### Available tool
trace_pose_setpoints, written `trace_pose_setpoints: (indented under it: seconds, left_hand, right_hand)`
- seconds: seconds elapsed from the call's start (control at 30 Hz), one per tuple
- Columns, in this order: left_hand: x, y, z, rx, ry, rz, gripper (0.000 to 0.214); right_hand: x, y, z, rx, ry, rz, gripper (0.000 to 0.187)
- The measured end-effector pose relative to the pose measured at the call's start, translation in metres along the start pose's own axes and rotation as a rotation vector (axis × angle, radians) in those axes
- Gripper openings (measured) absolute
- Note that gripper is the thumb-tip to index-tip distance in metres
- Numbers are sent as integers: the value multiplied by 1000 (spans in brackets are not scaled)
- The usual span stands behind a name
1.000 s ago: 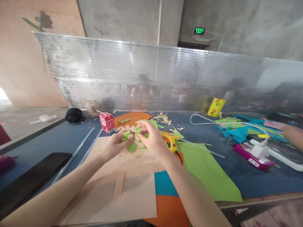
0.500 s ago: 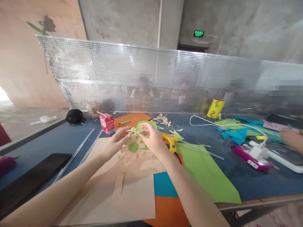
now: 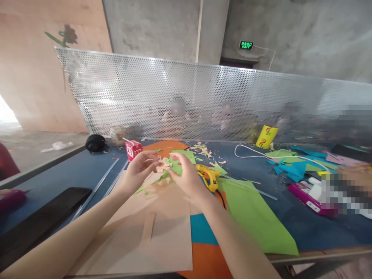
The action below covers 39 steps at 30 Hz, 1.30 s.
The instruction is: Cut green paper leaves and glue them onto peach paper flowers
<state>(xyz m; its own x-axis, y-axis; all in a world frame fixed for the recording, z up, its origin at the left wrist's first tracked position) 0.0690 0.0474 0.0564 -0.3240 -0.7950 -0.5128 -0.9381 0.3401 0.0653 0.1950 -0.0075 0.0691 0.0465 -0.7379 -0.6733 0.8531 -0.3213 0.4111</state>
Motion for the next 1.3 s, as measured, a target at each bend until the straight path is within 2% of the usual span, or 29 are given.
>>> trace_pose_setpoints:
  seconds: [0.13, 0.23, 0.33, 0.4, 0.5, 0.6, 0.7, 0.83, 0.93, 1.03, 1.13, 1.3]
  left_hand:
    - [2, -3, -5, 137, 43, 6, 25]
    - [1, -3, -4, 221, 63, 9, 23]
    - [-1, 6, -13, 290, -11, -33, 25]
    - [-1, 12, -22, 284, -74, -53, 29]
    - [0, 10, -29, 212, -113, -24, 32]
    - [1, 1, -27, 106, -110, 49, 31]
    - [1, -7, -15, -32, -66, 119, 32]
    - [3, -15, -3, -59, 2, 192, 36]
    - [7, -24, -9, 91, -11, 248, 41]
    - [10, -25, -20, 131, -56, 235, 49]
    - [9, -19, -25, -15, -104, 195, 50]
    - [10, -13, -32, -449, -251, 125, 45]
  right_hand:
    - [4, -12, 6, -38, -16, 98, 47]
    - [5, -15, 5, -121, -63, 103, 39]
    - [4, -15, 1, -299, -118, 79, 29]
    - [4, -20, -3, -428, -185, 106, 29]
    - [8, -35, -6, -565, -281, 221, 33]
    - [12, -43, -5, -620, -330, 293, 20]
    - [8, -26, -4, -618, -296, 178, 9]
    - [1, 7, -3, -533, -194, -2, 18]
    - [0, 13, -5, -438, -167, -3, 27]
    - [2, 3, -7, -311, -171, 74, 28]
    - [6, -11, -8, -312, -214, 159, 26]
    - [12, -26, -21, -576, -373, 195, 20]
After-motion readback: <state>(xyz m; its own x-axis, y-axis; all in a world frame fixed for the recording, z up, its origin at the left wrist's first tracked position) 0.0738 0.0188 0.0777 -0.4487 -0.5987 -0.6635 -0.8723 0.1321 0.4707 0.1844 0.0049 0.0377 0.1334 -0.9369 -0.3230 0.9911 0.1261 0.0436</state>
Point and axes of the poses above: each hand's wrist, its own x-axis away from the middle knuckle, its own y-axis out of the back of the hand, z = x × y, the point moved 10 cm from there along -x, towards the middle knuckle, and after that the axes turned 1 degree about z, right-handed, at the moved point
